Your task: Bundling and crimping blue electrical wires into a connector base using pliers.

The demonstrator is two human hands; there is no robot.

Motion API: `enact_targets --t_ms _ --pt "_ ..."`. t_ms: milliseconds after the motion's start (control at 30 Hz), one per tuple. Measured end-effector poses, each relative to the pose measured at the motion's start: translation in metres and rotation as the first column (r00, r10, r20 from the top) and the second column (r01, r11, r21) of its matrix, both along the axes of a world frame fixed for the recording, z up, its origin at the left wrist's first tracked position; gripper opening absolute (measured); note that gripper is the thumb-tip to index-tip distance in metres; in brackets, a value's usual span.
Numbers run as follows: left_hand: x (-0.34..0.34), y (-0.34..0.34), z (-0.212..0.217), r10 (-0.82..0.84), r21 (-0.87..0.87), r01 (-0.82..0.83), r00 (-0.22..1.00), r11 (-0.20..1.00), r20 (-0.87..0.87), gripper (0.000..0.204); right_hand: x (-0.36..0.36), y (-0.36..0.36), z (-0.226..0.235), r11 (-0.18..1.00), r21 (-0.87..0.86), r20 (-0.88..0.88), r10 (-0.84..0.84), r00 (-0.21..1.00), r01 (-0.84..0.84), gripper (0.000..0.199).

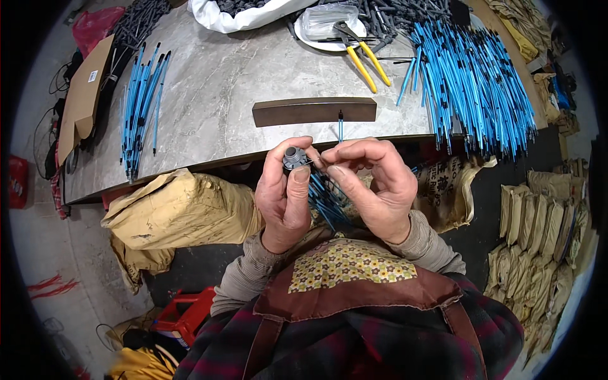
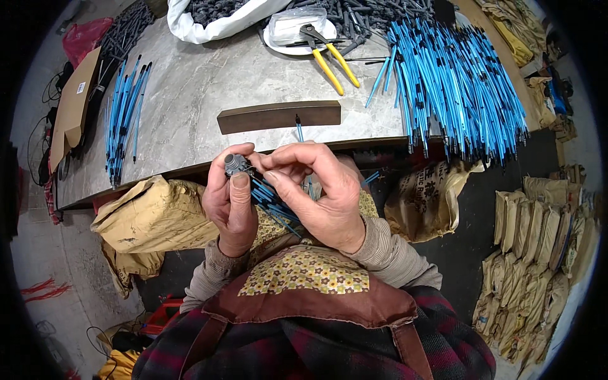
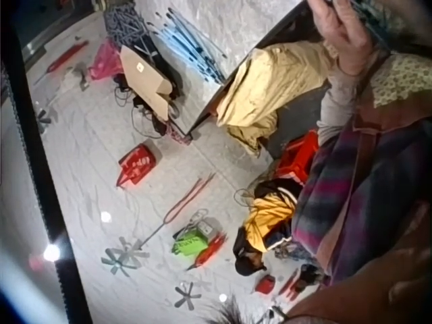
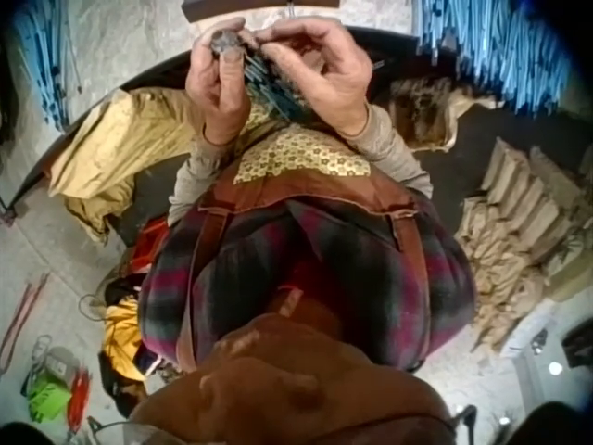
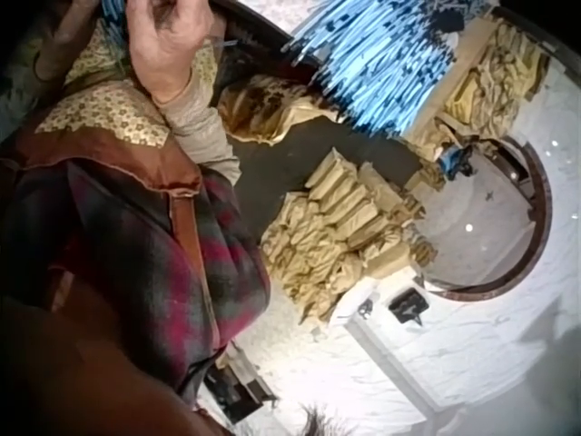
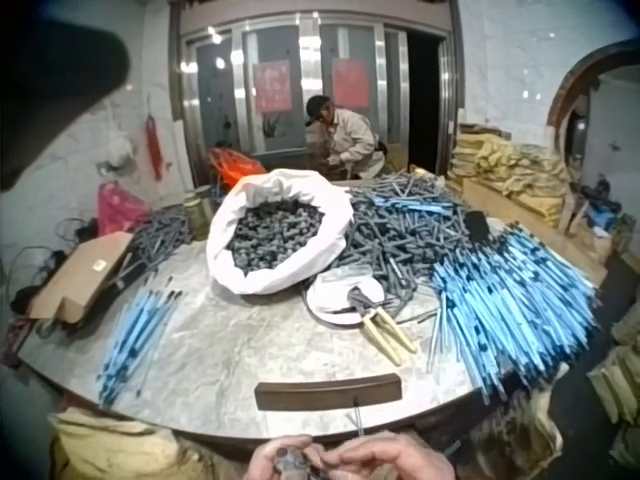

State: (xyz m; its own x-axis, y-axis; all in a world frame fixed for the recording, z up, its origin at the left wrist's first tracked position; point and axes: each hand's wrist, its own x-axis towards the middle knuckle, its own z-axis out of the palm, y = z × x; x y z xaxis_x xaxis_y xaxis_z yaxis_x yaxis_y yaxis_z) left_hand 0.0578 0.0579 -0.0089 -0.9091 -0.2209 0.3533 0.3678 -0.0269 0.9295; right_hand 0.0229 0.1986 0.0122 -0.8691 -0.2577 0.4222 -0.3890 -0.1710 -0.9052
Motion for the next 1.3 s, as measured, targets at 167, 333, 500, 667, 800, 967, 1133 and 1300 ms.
enact_targets --t_ms 167,333,500,667,800,967,1133,1300 --pt "0.001 0.0 0.001 -0.042 0.041 0.043 0.999 0.998 -0.02 0.032 -0.008 0.003 0.012 0.978 0.187 -0.183 -0.059 0.981 0.094 0.026" --pt "0.003 0.0 0.003 -0.011 -0.049 0.011 1.0 0.999 0.005 0.033 -0.011 0.001 0.013 0.942 0.279 -0.394 -0.063 0.917 0.185 0.029" --pt "0.002 0.002 0.0 -0.003 -0.071 0.002 1.0 0.998 -0.023 0.034 -0.016 -0.002 0.011 0.922 0.257 -0.601 -0.081 0.795 0.289 0.034" --pt "0.003 0.002 0.003 -0.008 -0.09 0.006 1.0 0.996 -0.02 0.034 -0.018 -0.001 0.015 0.879 0.282 -0.705 -0.083 0.705 0.385 0.034" --pt "0.002 0.0 0.006 -0.011 -0.154 0.002 0.998 0.988 -0.059 0.034 -0.022 0.004 0.025 0.92 0.312 -0.567 -0.02 0.824 0.237 0.029" --pt "0.002 -0.001 0.003 -0.023 -0.161 0.009 0.996 0.987 -0.084 0.034 -0.029 0.013 0.037 0.92 0.388 -0.364 0.102 0.926 0.052 0.024" --pt "0.004 -0.002 0.004 -0.079 -0.108 0.073 0.996 0.991 -0.05 0.035 -0.039 0.017 0.032 0.935 0.316 -0.145 0.216 0.966 -0.162 0.023" --pt "0.006 -0.003 0.002 -0.111 -0.066 0.11 0.994 0.992 -0.016 0.036 -0.046 0.017 0.027 0.941 0.228 -0.113 0.28 0.953 -0.25 0.024"
